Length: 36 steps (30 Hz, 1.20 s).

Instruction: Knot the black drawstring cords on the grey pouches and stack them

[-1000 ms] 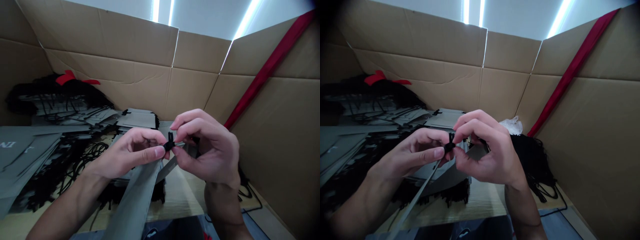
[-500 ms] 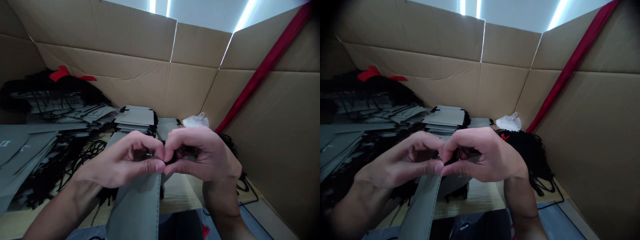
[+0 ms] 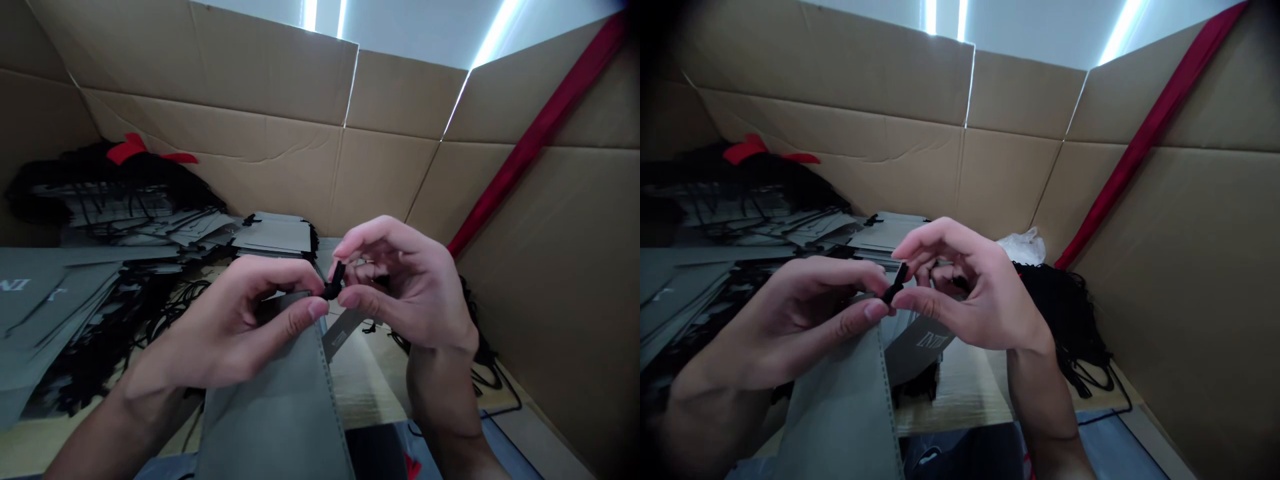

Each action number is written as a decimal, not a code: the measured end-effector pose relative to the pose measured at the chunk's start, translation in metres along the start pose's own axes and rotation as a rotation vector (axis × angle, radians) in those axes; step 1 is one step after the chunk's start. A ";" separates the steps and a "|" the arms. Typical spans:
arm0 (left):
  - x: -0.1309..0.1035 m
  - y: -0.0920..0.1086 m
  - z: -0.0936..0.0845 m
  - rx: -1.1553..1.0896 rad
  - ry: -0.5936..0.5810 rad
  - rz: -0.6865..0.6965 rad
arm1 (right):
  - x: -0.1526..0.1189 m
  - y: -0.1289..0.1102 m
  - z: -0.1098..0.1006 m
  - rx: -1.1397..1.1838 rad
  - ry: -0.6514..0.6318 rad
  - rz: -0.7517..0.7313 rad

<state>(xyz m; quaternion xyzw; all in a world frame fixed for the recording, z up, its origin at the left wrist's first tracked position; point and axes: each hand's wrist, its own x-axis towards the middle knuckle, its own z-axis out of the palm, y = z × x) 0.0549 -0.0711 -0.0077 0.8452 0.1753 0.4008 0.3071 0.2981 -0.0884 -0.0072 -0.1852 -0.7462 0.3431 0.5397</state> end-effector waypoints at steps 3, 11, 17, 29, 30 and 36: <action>0.000 0.000 0.001 0.103 0.020 0.055 | -0.001 -0.004 0.002 -0.071 0.048 -0.008; 0.001 0.001 0.004 0.230 0.043 0.120 | -0.002 -0.006 0.008 -0.134 0.135 -0.008; 0.002 0.001 0.009 0.249 0.050 0.094 | -0.003 -0.005 0.013 -0.211 0.158 -0.034; 0.003 0.004 0.014 0.340 0.080 0.165 | -0.002 -0.006 0.017 -0.199 0.155 -0.010; 0.003 0.004 0.013 0.335 0.081 0.164 | -0.002 -0.006 0.017 -0.191 0.162 -0.006; 0.003 -0.001 0.008 0.279 0.053 0.154 | -0.006 -0.008 0.013 -0.298 0.154 -0.062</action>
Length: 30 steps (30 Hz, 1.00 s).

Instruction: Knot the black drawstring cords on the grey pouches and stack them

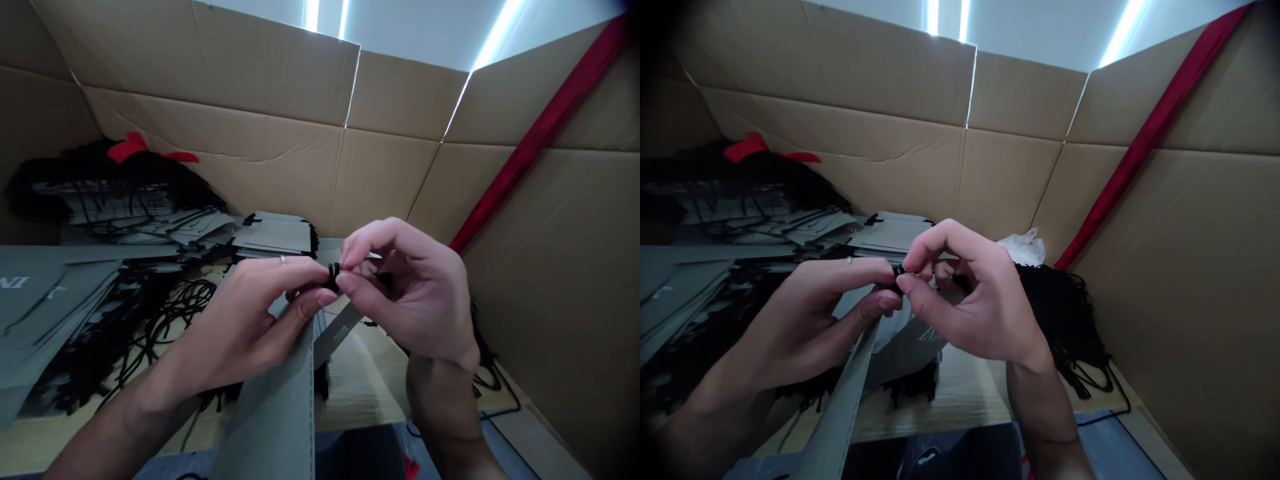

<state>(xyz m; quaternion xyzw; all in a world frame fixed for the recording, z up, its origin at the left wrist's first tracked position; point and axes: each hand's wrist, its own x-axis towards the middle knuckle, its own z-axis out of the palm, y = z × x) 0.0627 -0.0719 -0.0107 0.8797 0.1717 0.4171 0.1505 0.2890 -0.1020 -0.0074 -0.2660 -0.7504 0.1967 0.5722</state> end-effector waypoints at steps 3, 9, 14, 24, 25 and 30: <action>0.000 -0.003 0.000 -0.013 0.052 0.030 | -0.003 -0.004 -0.002 -0.180 -0.024 -0.085; 0.003 -0.005 0.004 -0.007 0.120 0.086 | -0.004 -0.007 -0.001 -0.387 -0.029 -0.205; 0.000 -0.009 0.006 0.023 0.126 0.129 | -0.003 -0.006 0.000 -0.388 -0.036 -0.199; -0.014 -0.007 0.007 0.319 0.271 0.294 | -0.005 -0.002 -0.002 -0.359 0.020 -0.150; -0.016 -0.007 0.007 0.361 0.278 0.319 | -0.005 -0.001 -0.002 -0.361 0.020 -0.152; -0.020 -0.009 0.009 0.482 0.251 0.309 | -0.003 -0.001 0.000 -0.353 0.005 -0.189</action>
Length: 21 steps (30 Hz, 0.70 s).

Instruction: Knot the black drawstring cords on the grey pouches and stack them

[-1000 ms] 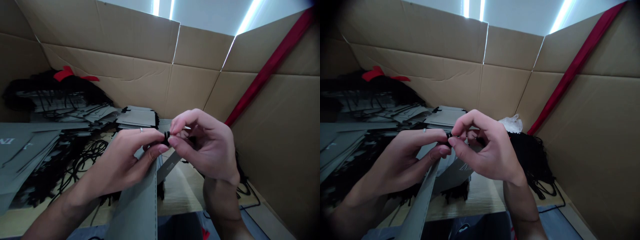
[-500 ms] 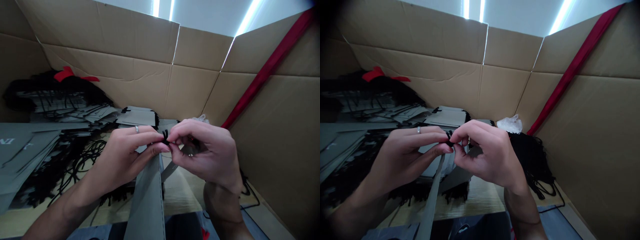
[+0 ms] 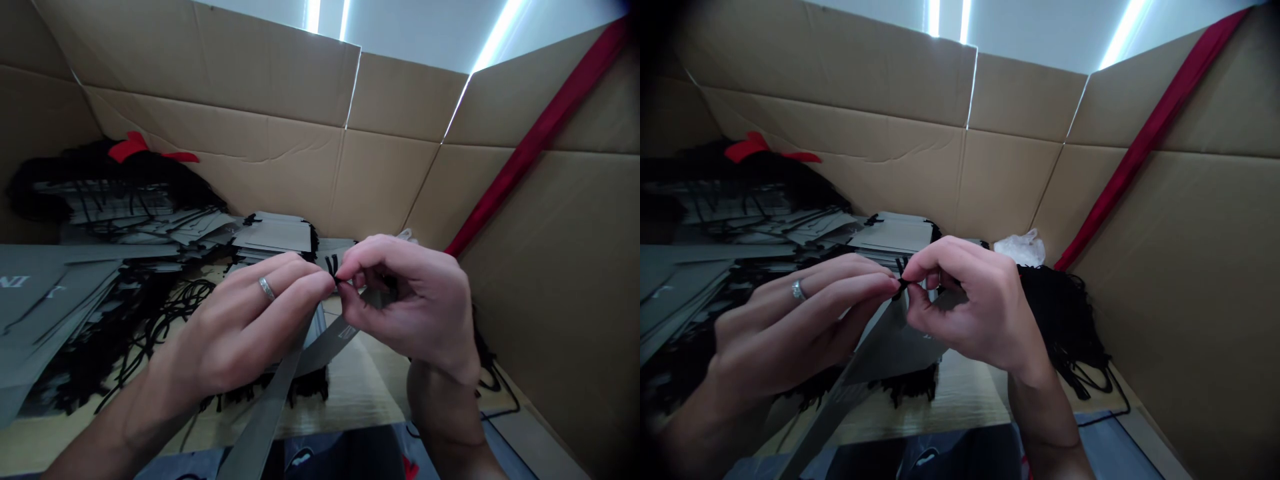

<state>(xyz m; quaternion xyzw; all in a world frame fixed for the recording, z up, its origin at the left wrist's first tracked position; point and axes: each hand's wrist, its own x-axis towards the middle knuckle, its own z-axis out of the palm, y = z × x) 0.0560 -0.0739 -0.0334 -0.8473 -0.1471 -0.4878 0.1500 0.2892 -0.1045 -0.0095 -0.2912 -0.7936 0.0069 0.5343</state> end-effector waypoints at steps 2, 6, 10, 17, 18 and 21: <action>0.003 -0.001 0.001 -0.032 0.010 -0.028 | 0.000 0.000 0.001 0.015 0.003 0.000; 0.011 -0.005 0.005 -0.287 0.057 -0.115 | 0.000 -0.001 0.005 0.109 0.029 0.038; 0.015 -0.004 0.010 -0.591 0.142 -0.255 | 0.000 -0.002 0.008 0.168 0.095 0.056; 0.018 -0.006 0.021 -1.086 0.063 -0.524 | 0.001 0.000 0.012 0.174 0.191 -0.002; 0.019 -0.007 0.023 -1.118 0.052 -0.519 | 0.001 0.000 0.013 0.170 0.202 -0.015; 0.019 -0.009 0.025 -1.134 0.041 -0.497 | 0.002 0.001 0.012 0.153 0.212 -0.036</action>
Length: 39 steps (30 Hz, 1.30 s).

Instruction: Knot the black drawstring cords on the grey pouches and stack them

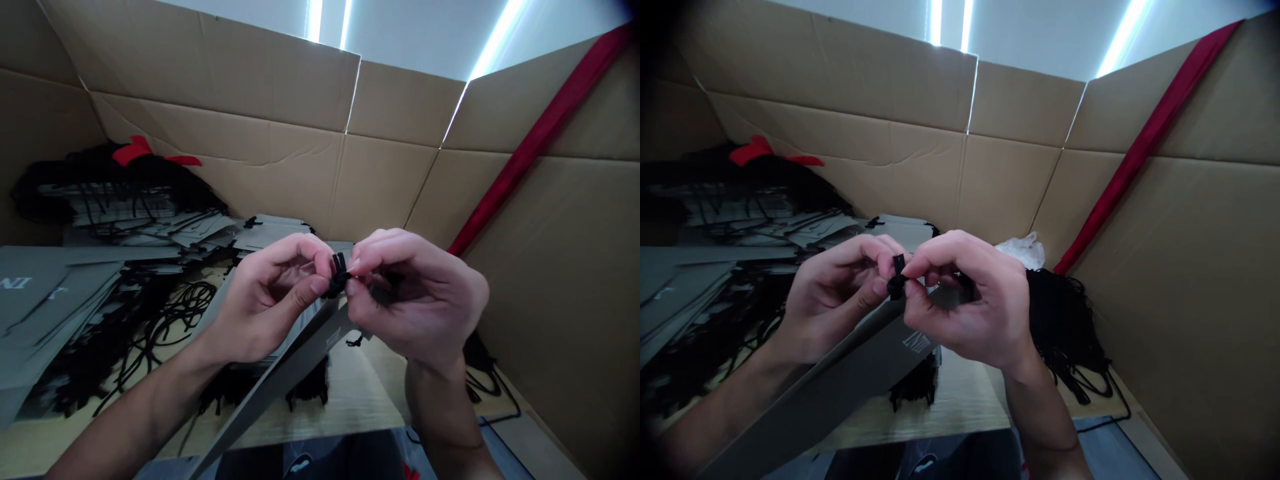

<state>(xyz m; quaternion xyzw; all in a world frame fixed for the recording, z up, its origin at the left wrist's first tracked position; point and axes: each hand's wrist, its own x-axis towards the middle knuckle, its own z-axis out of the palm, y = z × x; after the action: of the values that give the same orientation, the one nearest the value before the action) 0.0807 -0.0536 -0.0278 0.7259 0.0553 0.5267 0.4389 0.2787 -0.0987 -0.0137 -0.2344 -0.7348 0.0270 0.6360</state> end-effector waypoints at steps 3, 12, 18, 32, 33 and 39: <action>-0.001 0.004 -0.004 0.008 -0.069 -0.111 | 0.000 0.001 0.000 0.005 -0.004 0.008; 0.004 0.009 -0.016 0.042 -0.276 -0.238 | 0.006 0.000 -0.011 0.085 -0.182 0.032; 0.002 0.015 -0.015 0.064 -0.365 -0.236 | 0.011 0.013 -0.022 0.218 -0.444 -0.027; -0.002 0.023 -0.016 0.262 -0.398 -0.008 | 0.008 0.015 -0.018 0.382 -0.542 0.071; -0.002 0.023 -0.018 0.262 -0.419 0.007 | 0.007 0.015 -0.016 0.402 -0.524 0.079; 0.001 0.029 -0.017 0.384 -0.325 -0.073 | 0.006 0.015 -0.009 0.468 -0.366 0.147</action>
<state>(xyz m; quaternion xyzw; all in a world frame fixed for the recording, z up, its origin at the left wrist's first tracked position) 0.0556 -0.0609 -0.0060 0.8686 0.1091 0.3667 0.3150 0.2914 -0.0859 -0.0116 -0.1253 -0.7919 0.2832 0.5263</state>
